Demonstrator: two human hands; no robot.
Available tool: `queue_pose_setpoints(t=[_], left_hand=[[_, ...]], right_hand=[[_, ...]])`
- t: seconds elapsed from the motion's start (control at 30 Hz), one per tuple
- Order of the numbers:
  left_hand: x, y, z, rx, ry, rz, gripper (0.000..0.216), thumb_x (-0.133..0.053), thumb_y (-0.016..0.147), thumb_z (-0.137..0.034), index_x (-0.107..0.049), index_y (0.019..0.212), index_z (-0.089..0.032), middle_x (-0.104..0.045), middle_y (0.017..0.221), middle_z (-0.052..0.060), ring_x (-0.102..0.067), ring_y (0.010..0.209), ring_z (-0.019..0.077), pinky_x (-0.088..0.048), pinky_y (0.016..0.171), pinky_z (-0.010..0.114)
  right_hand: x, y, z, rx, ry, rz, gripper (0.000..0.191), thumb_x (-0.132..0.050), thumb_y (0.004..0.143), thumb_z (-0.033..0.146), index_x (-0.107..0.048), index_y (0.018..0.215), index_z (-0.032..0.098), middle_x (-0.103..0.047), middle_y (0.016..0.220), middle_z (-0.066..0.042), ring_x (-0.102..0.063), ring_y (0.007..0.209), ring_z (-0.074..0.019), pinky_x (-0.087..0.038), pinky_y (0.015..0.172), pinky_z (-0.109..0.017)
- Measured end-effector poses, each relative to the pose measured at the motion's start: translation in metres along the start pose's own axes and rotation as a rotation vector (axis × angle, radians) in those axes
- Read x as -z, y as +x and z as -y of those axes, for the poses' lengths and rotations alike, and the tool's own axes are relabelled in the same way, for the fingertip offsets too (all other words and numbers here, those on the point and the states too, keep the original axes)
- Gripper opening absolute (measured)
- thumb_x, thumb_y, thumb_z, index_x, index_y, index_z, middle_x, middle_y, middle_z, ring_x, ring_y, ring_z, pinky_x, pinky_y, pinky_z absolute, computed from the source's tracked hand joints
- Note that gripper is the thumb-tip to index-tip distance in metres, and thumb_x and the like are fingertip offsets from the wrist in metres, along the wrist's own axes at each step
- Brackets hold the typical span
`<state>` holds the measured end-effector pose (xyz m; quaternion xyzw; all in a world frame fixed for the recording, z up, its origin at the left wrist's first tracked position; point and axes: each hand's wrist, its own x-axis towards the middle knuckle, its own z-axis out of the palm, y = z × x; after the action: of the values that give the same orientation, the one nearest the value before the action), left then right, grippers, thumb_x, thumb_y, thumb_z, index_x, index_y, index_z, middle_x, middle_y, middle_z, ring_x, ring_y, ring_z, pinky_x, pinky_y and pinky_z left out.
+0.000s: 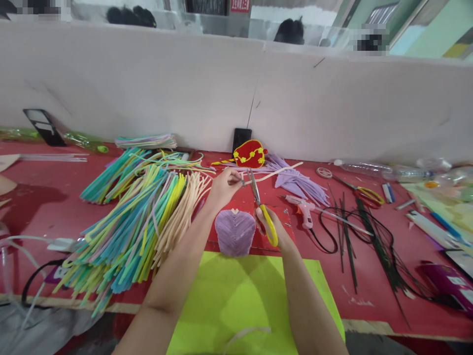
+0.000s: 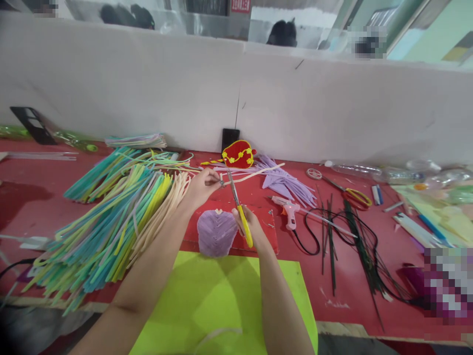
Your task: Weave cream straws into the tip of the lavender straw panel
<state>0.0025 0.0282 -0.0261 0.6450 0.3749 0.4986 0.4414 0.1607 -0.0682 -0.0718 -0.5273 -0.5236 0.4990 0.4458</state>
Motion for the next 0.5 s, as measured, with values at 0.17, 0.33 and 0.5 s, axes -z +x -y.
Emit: queue_pose_setpoints(t=[0.17, 0.33, 0.5], left_hand=[[0.0019, -0.0003, -0.0024, 0.015, 0.028, 0.0, 0.016, -0.06, 0.071, -0.006, -0.052, 0.078, -0.018, -0.063, 0.074, -0.001, -0.067, 0.077, 0.0149, -0.05, 0.074, 0.028], [0.0034, 0.0007, -0.0026, 0.032, 0.049, -0.005, 0.017, -0.06, 0.07, -0.005, -0.052, 0.077, -0.018, -0.063, 0.074, -0.001, -0.066, 0.077, 0.0151, -0.05, 0.073, 0.029], [0.004, 0.0016, 0.0009, 0.039, 0.05, -0.008, 0.019, -0.059, 0.069, -0.003, -0.052, 0.077, -0.018, -0.062, 0.073, -0.002, -0.065, 0.075, 0.0137, -0.05, 0.072, 0.027]], right_hand=[[0.0012, 0.0023, -0.0036, -0.014, -0.013, -0.009, 0.046, -0.051, 0.077, 0.067, -0.042, 0.068, 0.022, -0.038, 0.047, 0.008, -0.035, 0.035, -0.0063, -0.028, 0.035, -0.021], [0.0021, 0.0052, -0.0068, -0.045, -0.039, -0.026, 0.047, -0.051, 0.076, 0.067, -0.042, 0.066, 0.022, -0.038, 0.043, 0.009, -0.036, 0.029, -0.0067, -0.026, 0.031, -0.021], [0.0025, 0.0065, -0.0073, -0.072, -0.075, -0.055, 0.047, -0.053, 0.073, 0.068, -0.044, 0.069, 0.022, -0.037, 0.046, 0.009, -0.036, 0.029, -0.0069, -0.027, 0.029, -0.021]])
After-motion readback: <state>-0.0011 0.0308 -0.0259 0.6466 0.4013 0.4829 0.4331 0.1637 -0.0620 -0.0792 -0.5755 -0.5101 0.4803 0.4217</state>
